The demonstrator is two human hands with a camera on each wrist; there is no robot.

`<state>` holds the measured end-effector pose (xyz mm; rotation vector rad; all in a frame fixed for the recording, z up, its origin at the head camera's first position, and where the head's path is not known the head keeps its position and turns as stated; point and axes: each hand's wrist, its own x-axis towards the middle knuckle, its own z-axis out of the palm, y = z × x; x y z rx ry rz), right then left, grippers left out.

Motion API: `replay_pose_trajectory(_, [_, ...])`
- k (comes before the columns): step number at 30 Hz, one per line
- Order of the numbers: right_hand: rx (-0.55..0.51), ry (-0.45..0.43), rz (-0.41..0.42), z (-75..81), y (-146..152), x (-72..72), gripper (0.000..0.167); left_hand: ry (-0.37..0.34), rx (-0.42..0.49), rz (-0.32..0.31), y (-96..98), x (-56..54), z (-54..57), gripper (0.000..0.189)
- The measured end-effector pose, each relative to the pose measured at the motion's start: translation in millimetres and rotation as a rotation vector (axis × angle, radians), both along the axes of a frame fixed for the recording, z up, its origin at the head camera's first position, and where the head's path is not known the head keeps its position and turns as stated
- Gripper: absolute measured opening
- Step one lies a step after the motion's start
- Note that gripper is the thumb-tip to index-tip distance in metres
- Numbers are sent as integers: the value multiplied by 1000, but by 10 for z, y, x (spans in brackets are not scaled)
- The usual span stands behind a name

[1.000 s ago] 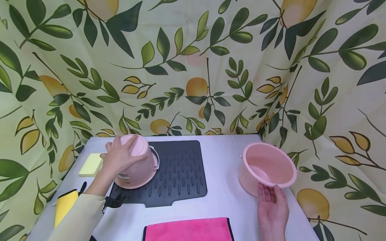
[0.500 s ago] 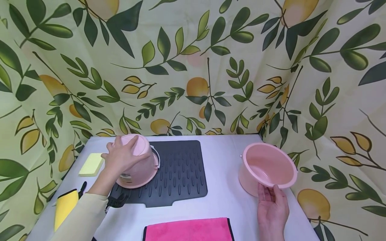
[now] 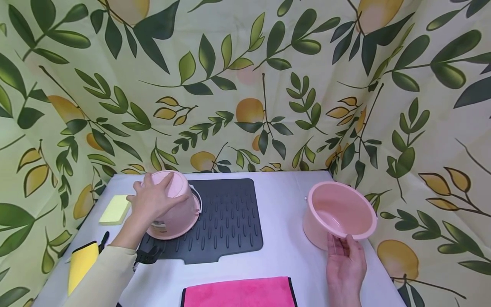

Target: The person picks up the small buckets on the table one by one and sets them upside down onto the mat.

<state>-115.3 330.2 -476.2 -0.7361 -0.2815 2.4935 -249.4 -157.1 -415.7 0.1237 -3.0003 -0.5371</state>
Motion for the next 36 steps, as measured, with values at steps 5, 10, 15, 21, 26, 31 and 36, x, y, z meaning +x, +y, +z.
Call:
replay_pose_trajectory(5, [36,-11,17,23,-5,-6,40,9,1,1,8,1,4,109])
replay_pose_trajectory(10, [47,-14,17,42,-8,-9,43,45,-1,-21,19,26,12,113])
replay_pose_trajectory(15, [68,-17,21,58,-19,1,53,184,42,-117,71,41,31,115])
replay_pose_trajectory(21, [34,-13,32,93,-23,7,51,341,128,-267,161,60,6,110])
replay_pose_trajectory(26, [-23,23,59,130,-46,14,41,396,151,-310,221,85,-8,109])
replay_pose_trajectory(31, [-26,85,101,156,-107,18,34,417,188,-325,268,108,-31,109])
replay_pose_trajectory(36, [21,54,142,218,-196,16,47,444,242,-373,340,158,-31,110])
